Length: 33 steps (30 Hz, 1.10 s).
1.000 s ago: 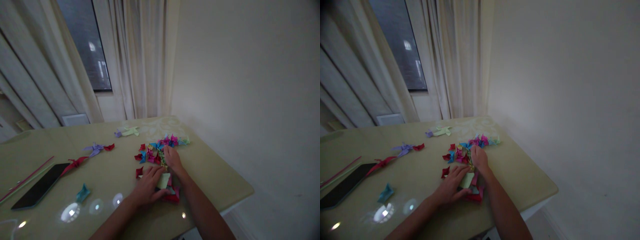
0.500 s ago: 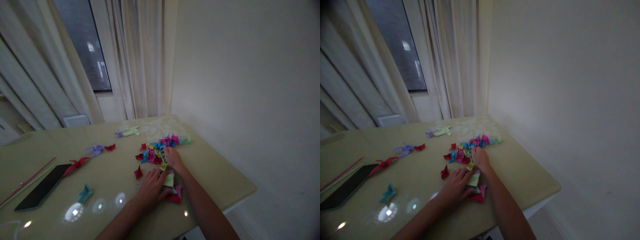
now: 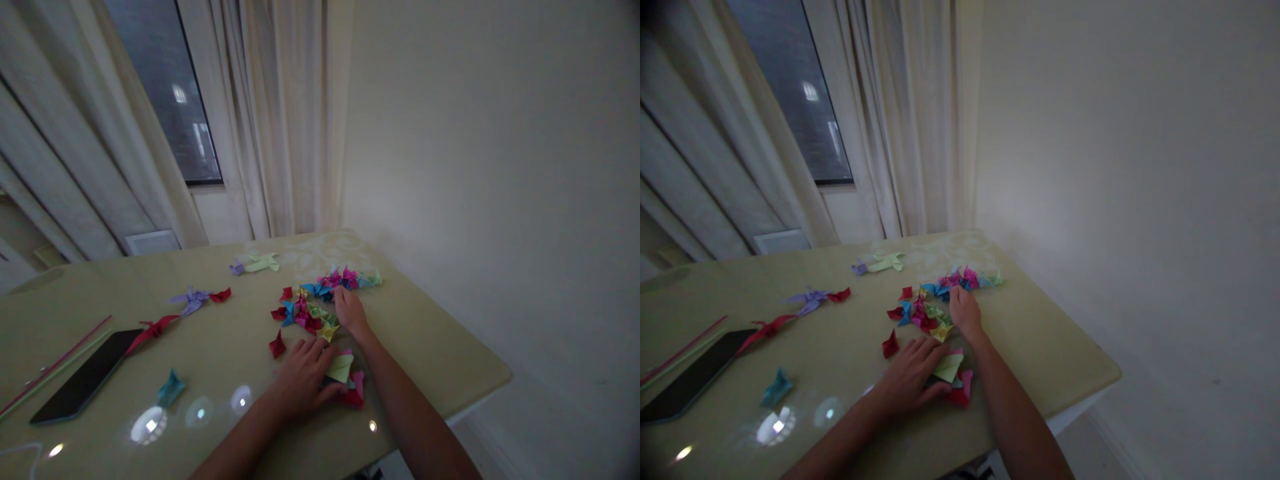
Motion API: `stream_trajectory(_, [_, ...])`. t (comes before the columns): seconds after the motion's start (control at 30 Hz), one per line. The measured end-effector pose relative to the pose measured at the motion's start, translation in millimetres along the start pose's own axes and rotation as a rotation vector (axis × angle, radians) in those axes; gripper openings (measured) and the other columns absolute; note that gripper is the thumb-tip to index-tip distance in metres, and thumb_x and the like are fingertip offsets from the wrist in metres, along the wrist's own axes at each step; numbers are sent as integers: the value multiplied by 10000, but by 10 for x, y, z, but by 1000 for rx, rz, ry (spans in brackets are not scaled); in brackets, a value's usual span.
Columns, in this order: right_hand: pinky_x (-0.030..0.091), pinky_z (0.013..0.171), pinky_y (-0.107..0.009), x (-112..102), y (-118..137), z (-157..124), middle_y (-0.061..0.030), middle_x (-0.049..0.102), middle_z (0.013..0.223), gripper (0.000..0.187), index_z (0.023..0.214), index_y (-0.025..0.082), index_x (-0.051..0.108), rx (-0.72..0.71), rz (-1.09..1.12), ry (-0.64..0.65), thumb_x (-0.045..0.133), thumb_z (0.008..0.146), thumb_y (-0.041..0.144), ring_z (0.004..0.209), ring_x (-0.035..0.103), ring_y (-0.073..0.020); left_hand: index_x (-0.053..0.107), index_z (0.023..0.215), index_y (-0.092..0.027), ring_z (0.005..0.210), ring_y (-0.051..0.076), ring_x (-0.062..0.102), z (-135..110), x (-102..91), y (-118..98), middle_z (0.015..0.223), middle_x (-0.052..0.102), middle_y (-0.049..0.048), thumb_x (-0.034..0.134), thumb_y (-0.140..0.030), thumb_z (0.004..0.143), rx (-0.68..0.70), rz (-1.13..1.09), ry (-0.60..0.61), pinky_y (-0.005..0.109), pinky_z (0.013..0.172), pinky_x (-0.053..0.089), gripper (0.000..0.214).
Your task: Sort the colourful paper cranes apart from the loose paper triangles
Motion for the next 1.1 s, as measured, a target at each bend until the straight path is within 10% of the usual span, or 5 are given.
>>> stream_trajectory(0.23, [460, 772, -262, 24, -38, 22, -82, 786, 904, 492, 965, 201, 790, 22, 9, -13, 355, 1117, 376, 866, 694, -211, 671, 1245, -218, 1209, 293, 640, 151, -589, 792, 1263, 692, 135, 461, -408, 1062, -321, -95, -420, 461, 1069, 512, 337])
stream_trajectory(0.5, [461, 800, -278, 20, -63, 6, -102, 794, 919, 523, 962, 187, 810, 57, -26, -24, 350, 1127, 374, 892, 710, -227, 573, 1438, -163, 1426, 370, 542, 653, -425, 1758, 1536, 597, 191, 501, -304, 966, -518, -154, -171, 610, 1170, 408, 498])
stream_trajectory(0.93, [383, 699, -295, 23, 114, -54, -108, 764, 951, 425, 911, 209, 774, 11, -255, 62, 459, 1105, 417, 829, 686, -225, 641, 995, -206, 833, 232, 691, 796, -153, 1696, 915, 741, 62, 613, -532, 890, -355, -563, -39, 376, 780, 577, 343])
stream_trajectory(1.1, [375, 682, -288, -18, 87, -46, -96, 761, 896, 426, 855, 206, 765, 4, -231, 21, 494, 1089, 437, 795, 669, -212, 596, 1146, -203, 854, 235, 721, 805, -185, 1606, 956, 755, 69, 657, -513, 862, -359, -631, -97, 356, 765, 568, 425])
Point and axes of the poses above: each hand's wrist, its own z-axis towards the middle knuckle, its own x-axis out of the palm, y = z × x, the point moved 7 cm from there along z, towards the middle knuckle
